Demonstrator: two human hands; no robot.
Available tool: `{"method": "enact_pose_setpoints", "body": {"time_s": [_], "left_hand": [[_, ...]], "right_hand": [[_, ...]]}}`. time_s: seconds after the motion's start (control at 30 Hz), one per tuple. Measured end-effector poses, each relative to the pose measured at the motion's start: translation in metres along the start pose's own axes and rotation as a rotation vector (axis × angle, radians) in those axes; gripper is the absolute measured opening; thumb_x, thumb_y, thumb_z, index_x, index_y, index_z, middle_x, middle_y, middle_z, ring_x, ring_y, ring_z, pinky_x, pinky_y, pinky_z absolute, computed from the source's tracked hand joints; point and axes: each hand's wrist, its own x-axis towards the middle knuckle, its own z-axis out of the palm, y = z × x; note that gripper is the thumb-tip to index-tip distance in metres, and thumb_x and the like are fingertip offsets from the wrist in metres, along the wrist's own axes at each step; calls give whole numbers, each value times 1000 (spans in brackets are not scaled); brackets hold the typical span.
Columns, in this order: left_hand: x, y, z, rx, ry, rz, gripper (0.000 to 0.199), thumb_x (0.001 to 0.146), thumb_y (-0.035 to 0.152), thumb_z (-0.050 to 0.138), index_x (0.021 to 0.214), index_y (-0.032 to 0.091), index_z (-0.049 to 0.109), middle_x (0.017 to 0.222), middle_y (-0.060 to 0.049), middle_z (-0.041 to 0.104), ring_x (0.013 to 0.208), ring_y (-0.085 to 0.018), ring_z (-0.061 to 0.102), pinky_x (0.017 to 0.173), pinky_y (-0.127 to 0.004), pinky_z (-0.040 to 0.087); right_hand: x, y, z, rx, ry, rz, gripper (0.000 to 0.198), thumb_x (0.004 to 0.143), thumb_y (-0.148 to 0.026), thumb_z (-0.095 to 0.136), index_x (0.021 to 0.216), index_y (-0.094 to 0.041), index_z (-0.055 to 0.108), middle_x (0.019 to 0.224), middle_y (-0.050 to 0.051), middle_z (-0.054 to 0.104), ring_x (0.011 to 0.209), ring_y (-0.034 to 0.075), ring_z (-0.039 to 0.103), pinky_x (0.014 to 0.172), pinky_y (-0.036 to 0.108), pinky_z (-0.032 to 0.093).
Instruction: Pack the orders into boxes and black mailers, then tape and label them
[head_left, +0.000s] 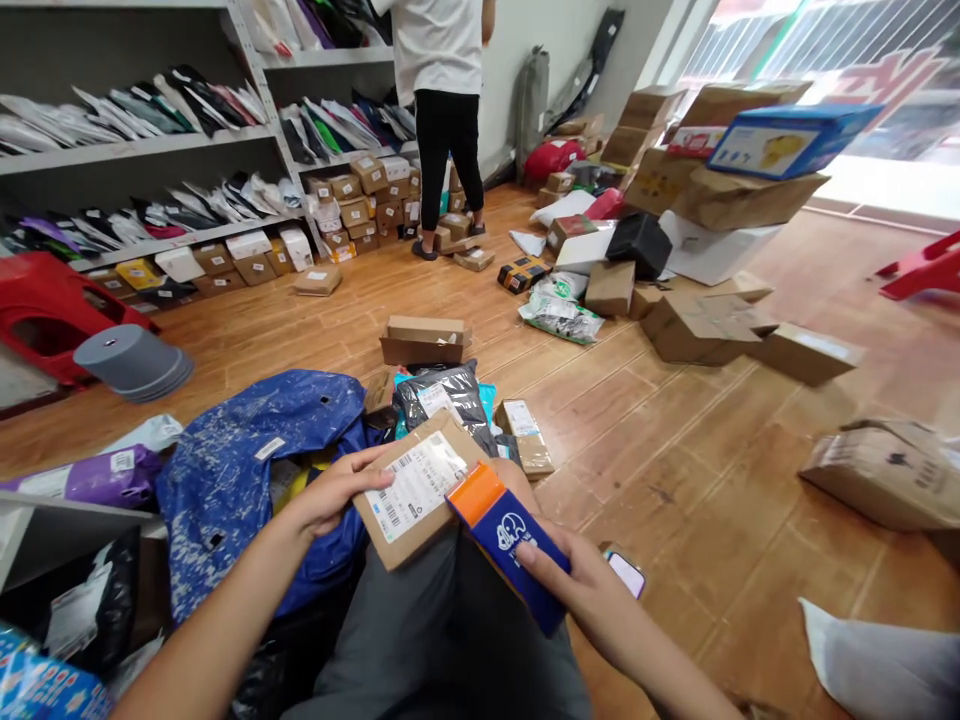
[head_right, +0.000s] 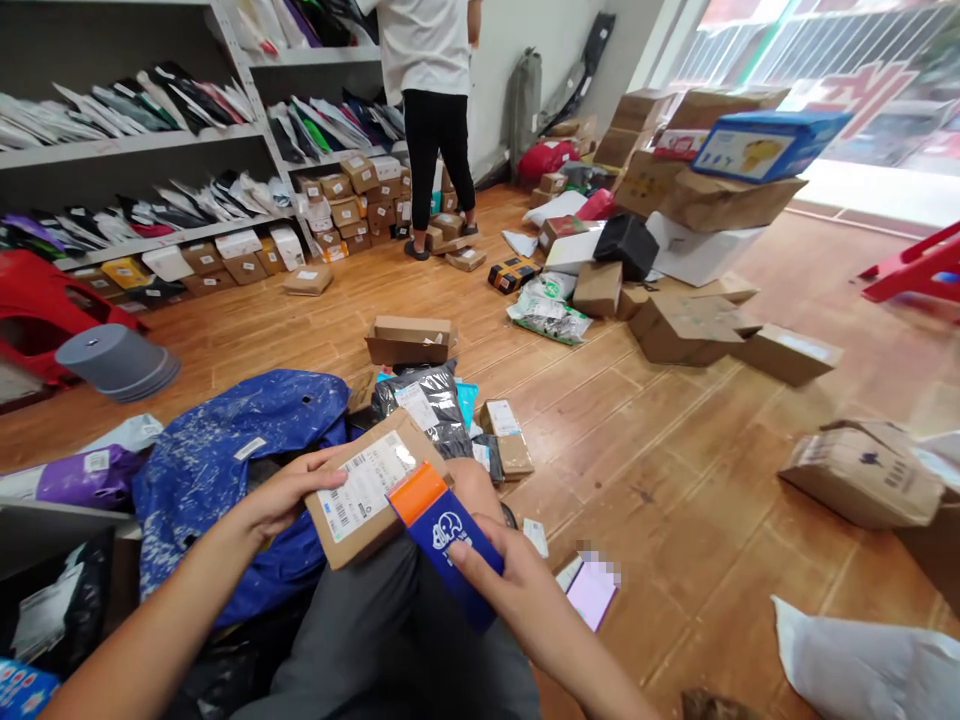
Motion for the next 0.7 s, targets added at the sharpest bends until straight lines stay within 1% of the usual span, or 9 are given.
{"method": "enact_pose_setpoints", "body": {"time_s": [0.13, 0.23, 0.3, 0.37, 0.43, 0.5, 0.53, 0.63, 0.7], "left_hand": [[1, -4, -8, -61, 39, -18, 83, 73, 36, 98, 148, 18, 68, 134, -15, 78, 121, -32, 77, 102, -36, 60], [3, -5, -14, -82, 40, -42, 89, 69, 36, 100, 149, 18, 67, 129, -15, 80, 116, -32, 78, 99, -37, 61], [6, -5, -20, -70, 31, -57, 85, 69, 40, 100, 145, 18, 70, 128, -15, 80, 113, -31, 79, 98, -36, 61], [10, -5, -28, -10, 41, -66, 77, 71, 50, 98, 137, 17, 75, 127, -16, 80, 110, -31, 79, 97, -37, 61], [14, -4, -35, 134, 72, -22, 73, 76, 62, 91, 130, 15, 77, 128, -17, 80, 111, -32, 78, 98, -40, 60], [15, -4, -39, 354, 131, 117, 75, 84, 73, 78, 131, 15, 76, 134, -16, 77, 119, -34, 74, 104, -43, 57], [13, -5, -38, 481, 166, 209, 76, 90, 75, 70, 137, 16, 73, 141, -15, 74, 127, -34, 71, 109, -44, 54], [1, -10, -31, 865, 285, 428, 76, 104, 71, 48, 160, 20, 54, 163, -14, 56, 148, -34, 54, 127, -48, 38], [-11, -15, -23, 1082, 325, 457, 93, 99, 75, 53, 171, 21, 34, 172, -16, 44, 157, -39, 43, 132, -55, 28]], "right_hand": [[-21, 30, -3, 23, 5, 55, 60, 93, -76, 68, 100, -17, 78, 88, 8, 75, 83, 27, 68, 78, 36, 58], [-40, 52, -4, 61, 13, 89, 62, 92, -78, 67, 102, -18, 76, 90, 8, 75, 81, 26, 67, 75, 36, 56], [-43, 57, 1, 59, 11, 93, 62, 93, -78, 65, 102, -18, 74, 90, 8, 74, 81, 26, 65, 75, 35, 53], [-36, 52, 10, 22, 27, 80, 62, 95, -78, 63, 99, -17, 72, 90, 8, 72, 81, 25, 63, 74, 34, 51], [-24, 40, 20, -29, 50, 60, 63, 95, -79, 61, 94, -17, 70, 86, 7, 70, 80, 24, 60, 73, 34, 48], [-10, 28, 29, -72, 52, 43, 64, 96, -80, 59, 90, -17, 67, 83, 5, 67, 78, 23, 58, 72, 32, 45], [-5, 23, 31, -90, 49, 40, 64, 96, -81, 58, 88, -18, 66, 80, 4, 65, 76, 21, 57, 70, 32, 44], [6, 16, 36, -124, 63, 51, 65, 94, -83, 59, 83, -19, 64, 74, 2, 59, 71, 19, 52, 65, 30, 40], [8, 16, 37, -120, 79, 64, 65, 93, -83, 60, 81, -19, 63, 73, 2, 58, 71, 19, 51, 64, 29, 39]]}}
